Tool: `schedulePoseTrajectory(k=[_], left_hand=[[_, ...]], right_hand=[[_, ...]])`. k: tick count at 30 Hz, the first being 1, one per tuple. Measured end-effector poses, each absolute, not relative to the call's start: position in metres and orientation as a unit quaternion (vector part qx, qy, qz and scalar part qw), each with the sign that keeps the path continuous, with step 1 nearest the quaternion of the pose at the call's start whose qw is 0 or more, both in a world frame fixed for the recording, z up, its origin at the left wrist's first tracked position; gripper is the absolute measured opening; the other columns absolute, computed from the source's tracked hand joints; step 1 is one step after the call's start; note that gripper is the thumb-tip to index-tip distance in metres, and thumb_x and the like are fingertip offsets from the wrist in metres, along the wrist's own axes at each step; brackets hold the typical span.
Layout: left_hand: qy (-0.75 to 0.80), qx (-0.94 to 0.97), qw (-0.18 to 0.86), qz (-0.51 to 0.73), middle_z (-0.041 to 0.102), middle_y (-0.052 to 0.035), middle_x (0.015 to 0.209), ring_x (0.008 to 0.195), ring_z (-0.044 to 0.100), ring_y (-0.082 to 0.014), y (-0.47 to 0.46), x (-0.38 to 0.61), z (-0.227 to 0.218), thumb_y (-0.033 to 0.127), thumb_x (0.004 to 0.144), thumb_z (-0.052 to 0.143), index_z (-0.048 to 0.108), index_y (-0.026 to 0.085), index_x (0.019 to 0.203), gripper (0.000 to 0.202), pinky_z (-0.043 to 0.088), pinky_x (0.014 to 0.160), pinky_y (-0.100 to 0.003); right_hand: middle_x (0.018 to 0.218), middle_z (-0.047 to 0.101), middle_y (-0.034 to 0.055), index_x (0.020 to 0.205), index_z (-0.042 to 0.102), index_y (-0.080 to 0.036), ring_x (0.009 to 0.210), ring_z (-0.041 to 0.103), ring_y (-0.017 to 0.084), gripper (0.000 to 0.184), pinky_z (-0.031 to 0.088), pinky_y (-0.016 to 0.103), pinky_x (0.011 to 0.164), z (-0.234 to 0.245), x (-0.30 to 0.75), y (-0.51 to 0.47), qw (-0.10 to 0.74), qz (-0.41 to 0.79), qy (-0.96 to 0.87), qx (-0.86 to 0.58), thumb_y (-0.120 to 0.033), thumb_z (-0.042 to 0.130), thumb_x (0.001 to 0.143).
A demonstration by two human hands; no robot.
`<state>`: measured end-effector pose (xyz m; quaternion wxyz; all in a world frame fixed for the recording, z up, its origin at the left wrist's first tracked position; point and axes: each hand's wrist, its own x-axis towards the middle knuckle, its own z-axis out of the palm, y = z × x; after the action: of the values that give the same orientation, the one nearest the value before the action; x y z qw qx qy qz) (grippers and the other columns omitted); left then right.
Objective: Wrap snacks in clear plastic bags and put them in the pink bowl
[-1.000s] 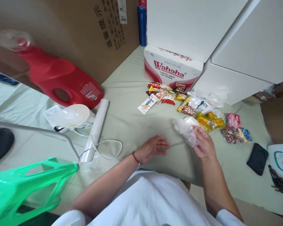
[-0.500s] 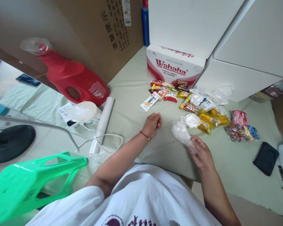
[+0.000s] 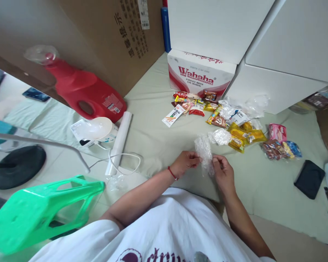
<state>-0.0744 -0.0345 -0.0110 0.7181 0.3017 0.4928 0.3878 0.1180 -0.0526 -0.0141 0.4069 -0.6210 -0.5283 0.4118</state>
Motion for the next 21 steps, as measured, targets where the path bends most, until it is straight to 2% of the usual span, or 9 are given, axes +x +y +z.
schedulePoseTrajectory(k=[3, 5, 7, 9, 12, 14, 16, 18, 21], left_hand=[[0.492, 0.344, 0.701, 0.386, 0.054, 0.0047, 0.057, 0.057, 0.045, -0.0092, -0.038, -0.076, -0.012, 0.046, 0.065, 0.083, 0.067, 0.016, 0.065, 0.034, 0.036, 0.059, -0.025], [0.474, 0.375, 0.702, 0.376, 0.054, 0.0044, 0.057, 0.057, 0.045, -0.0093, -0.040, -0.075, -0.010, 0.044, 0.067, 0.080, 0.068, 0.016, 0.067, 0.030, 0.035, 0.059, -0.025], [0.457, 0.368, 0.714, 0.382, 0.055, 0.0042, 0.057, 0.057, 0.045, -0.0090, -0.041, -0.077, -0.008, 0.042, 0.067, 0.079, 0.068, 0.016, 0.067, 0.028, 0.035, 0.060, -0.024], [0.455, 0.313, 0.729, 0.405, 0.055, 0.0041, 0.057, 0.057, 0.046, -0.0086, -0.041, -0.081, -0.009, 0.039, 0.065, 0.079, 0.065, 0.016, 0.065, 0.027, 0.036, 0.059, -0.024], [0.463, 0.224, 0.747, 0.421, 0.055, 0.0036, 0.059, 0.056, 0.049, -0.0085, -0.043, -0.092, -0.014, 0.034, 0.060, 0.081, 0.061, 0.016, 0.065, 0.027, 0.038, 0.058, -0.023], [0.475, 0.199, 0.752, 0.411, 0.056, 0.0032, 0.061, 0.057, 0.051, -0.0086, -0.045, -0.098, -0.019, 0.033, 0.058, 0.082, 0.061, 0.016, 0.068, 0.030, 0.040, 0.058, -0.022], [0.502, 0.193, 0.735, 0.412, 0.059, 0.0020, 0.068, 0.059, 0.054, -0.0093, -0.048, -0.101, -0.021, 0.037, 0.061, 0.083, 0.061, 0.016, 0.075, 0.034, 0.042, 0.057, -0.022], [0.539, 0.195, 0.687, 0.445, 0.061, 0.0008, 0.077, 0.063, 0.057, -0.0098, -0.050, -0.101, -0.021, 0.045, 0.069, 0.081, 0.059, 0.018, 0.082, 0.037, 0.042, 0.056, -0.022], [0.554, 0.199, 0.652, 0.478, 0.063, -0.0032, 0.093, 0.077, 0.063, -0.0142, -0.051, -0.096, -0.014, 0.061, 0.079, 0.073, 0.058, 0.020, 0.090, 0.045, 0.047, 0.061, -0.024]], right_hand=[[0.117, 0.067, 0.0081, 0.113, 0.072, -0.028, 0.106, 0.059, 0.026, 0.036, 0.049, 0.041, 0.094, -0.002, 0.121, -0.050, 0.406, 0.338, -0.622, -0.579, -0.050, 0.072, 0.085], [0.109, 0.071, 0.0063, 0.107, 0.076, -0.029, 0.105, 0.060, 0.027, 0.031, 0.048, 0.042, 0.096, 0.002, 0.118, -0.047, 0.364, 0.384, -0.655, -0.540, -0.047, 0.076, 0.082], [0.091, 0.072, 0.0035, 0.096, 0.077, -0.028, 0.090, 0.062, 0.024, 0.025, 0.049, 0.039, 0.087, 0.001, 0.116, -0.044, 0.350, 0.461, -0.610, -0.541, -0.049, 0.076, 0.083], [0.080, 0.069, 0.0008, 0.090, 0.076, -0.025, 0.075, 0.059, 0.018, 0.028, 0.049, 0.032, 0.074, -0.003, 0.116, -0.040, 0.400, 0.516, -0.501, -0.568, -0.052, 0.075, 0.083], [0.076, 0.064, -0.0020, 0.086, 0.071, -0.023, 0.068, 0.053, 0.013, 0.034, 0.044, 0.025, 0.062, -0.008, 0.121, -0.034, 0.483, 0.575, -0.345, -0.564, -0.052, 0.085, 0.074], [0.076, 0.062, -0.0027, 0.082, 0.068, -0.023, 0.067, 0.053, 0.012, 0.037, 0.045, 0.023, 0.059, -0.009, 0.123, -0.032, 0.496, 0.621, -0.281, -0.538, -0.050, 0.090, 0.068], [0.083, 0.064, -0.0019, 0.081, 0.067, -0.024, 0.073, 0.058, 0.013, 0.036, 0.051, 0.025, 0.065, -0.008, 0.123, -0.032, 0.493, 0.654, -0.246, -0.519, -0.047, 0.091, 0.067], [0.095, 0.069, 0.0004, 0.082, 0.067, -0.026, 0.087, 0.064, 0.017, 0.034, 0.056, 0.032, 0.078, -0.006, 0.121, -0.034, 0.497, 0.669, -0.235, -0.500, -0.046, 0.090, 0.068], [0.108, 0.072, 0.0041, 0.080, 0.065, -0.026, 0.109, 0.066, 0.025, 0.031, 0.056, 0.041, 0.089, -0.002, 0.116, -0.038, 0.497, 0.685, -0.266, -0.461, -0.047, 0.087, 0.073]])
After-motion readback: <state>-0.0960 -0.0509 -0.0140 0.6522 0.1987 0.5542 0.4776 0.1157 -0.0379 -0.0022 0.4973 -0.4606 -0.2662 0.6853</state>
